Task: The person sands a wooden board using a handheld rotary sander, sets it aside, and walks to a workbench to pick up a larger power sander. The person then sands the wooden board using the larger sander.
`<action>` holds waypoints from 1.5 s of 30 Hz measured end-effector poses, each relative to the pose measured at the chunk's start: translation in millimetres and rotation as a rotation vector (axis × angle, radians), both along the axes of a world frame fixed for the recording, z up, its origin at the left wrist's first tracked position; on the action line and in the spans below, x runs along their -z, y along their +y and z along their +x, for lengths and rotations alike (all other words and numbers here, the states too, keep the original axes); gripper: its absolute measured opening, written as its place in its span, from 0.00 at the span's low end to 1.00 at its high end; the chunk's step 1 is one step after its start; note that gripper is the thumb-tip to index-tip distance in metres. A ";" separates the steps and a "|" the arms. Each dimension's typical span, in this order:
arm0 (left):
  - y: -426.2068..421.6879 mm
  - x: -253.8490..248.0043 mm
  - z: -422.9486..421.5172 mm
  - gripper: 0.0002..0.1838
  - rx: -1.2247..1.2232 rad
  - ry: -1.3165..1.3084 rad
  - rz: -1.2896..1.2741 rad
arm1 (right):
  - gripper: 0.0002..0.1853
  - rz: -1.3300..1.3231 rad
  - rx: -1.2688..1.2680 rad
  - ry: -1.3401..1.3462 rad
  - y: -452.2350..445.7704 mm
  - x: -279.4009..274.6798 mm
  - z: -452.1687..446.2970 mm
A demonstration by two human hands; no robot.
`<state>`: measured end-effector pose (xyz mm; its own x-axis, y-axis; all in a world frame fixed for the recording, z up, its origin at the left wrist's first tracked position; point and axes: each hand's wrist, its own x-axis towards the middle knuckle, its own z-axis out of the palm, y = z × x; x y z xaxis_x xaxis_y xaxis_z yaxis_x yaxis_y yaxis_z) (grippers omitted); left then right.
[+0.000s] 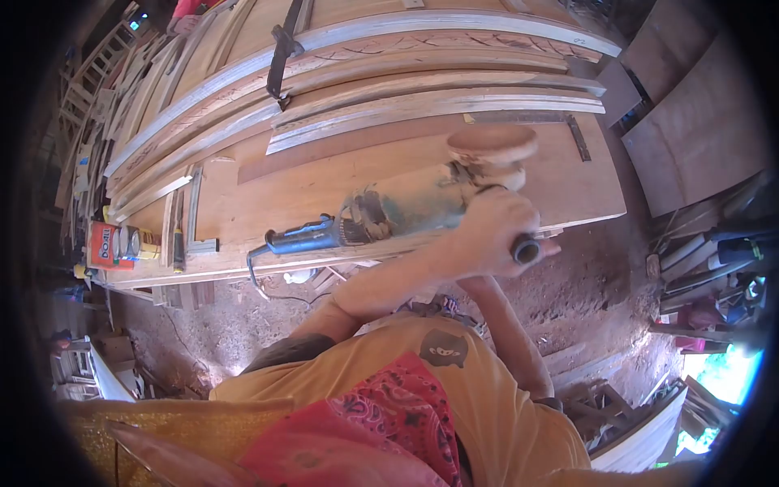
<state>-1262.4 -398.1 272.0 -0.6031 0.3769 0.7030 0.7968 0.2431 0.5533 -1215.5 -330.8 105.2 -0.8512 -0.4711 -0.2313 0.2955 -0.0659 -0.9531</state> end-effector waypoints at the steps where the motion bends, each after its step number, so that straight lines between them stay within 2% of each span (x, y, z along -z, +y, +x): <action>1: -2.8 1.5 4.1 0.21 0.023 0.016 0.025 | 0.19 0.010 0.009 -0.002 -5.6 -2.0 1.9; 8: -25.0 -3.1 31.3 0.20 0.218 -0.001 0.061 | 0.19 0.064 0.146 -0.012 -8.9 -15.5 24.9; 18: -12.1 -30.4 65.2 0.23 0.432 -0.160 0.173 | 0.20 0.053 0.240 -0.003 4.8 2.4 47.0; 21: 10.6 -36.5 77.1 0.23 0.527 -0.196 0.300 | 0.21 0.042 0.235 -0.005 12.9 10.7 54.3; 24: 43.7 -35.9 98.5 0.23 0.596 -0.227 0.304 | 0.21 0.047 0.240 -0.002 30.9 13.9 64.3; 27: 82.8 -33.8 126.5 0.24 0.718 -0.412 0.248 | 0.21 0.052 0.243 0.002 59.4 14.1 78.1; 33: 164.0 -49.9 163.8 0.20 0.868 -0.323 0.330 | 0.22 0.082 0.290 0.033 109.8 21.5 116.1; 35: 189.0 -51.2 177.3 0.21 0.899 -0.370 0.349 | 0.22 0.097 0.326 0.046 131.4 21.3 127.4; 36: 199.2 -48.0 179.5 0.20 0.939 -0.384 0.318 | 0.22 0.099 0.357 0.052 142.9 21.4 131.9; 37: 216.2 -43.7 185.3 0.19 0.978 -0.485 0.411 | 0.22 0.099 0.387 0.053 154.3 20.8 135.8; 40: 251.5 -41.4 198.8 0.18 1.142 -0.628 0.472 | 0.22 0.104 0.493 0.054 180.0 20.0 151.4; 45: 298.3 -37.5 215.3 0.18 1.409 -0.702 0.459 | 0.23 0.105 0.586 0.049 199.2 25.0 150.2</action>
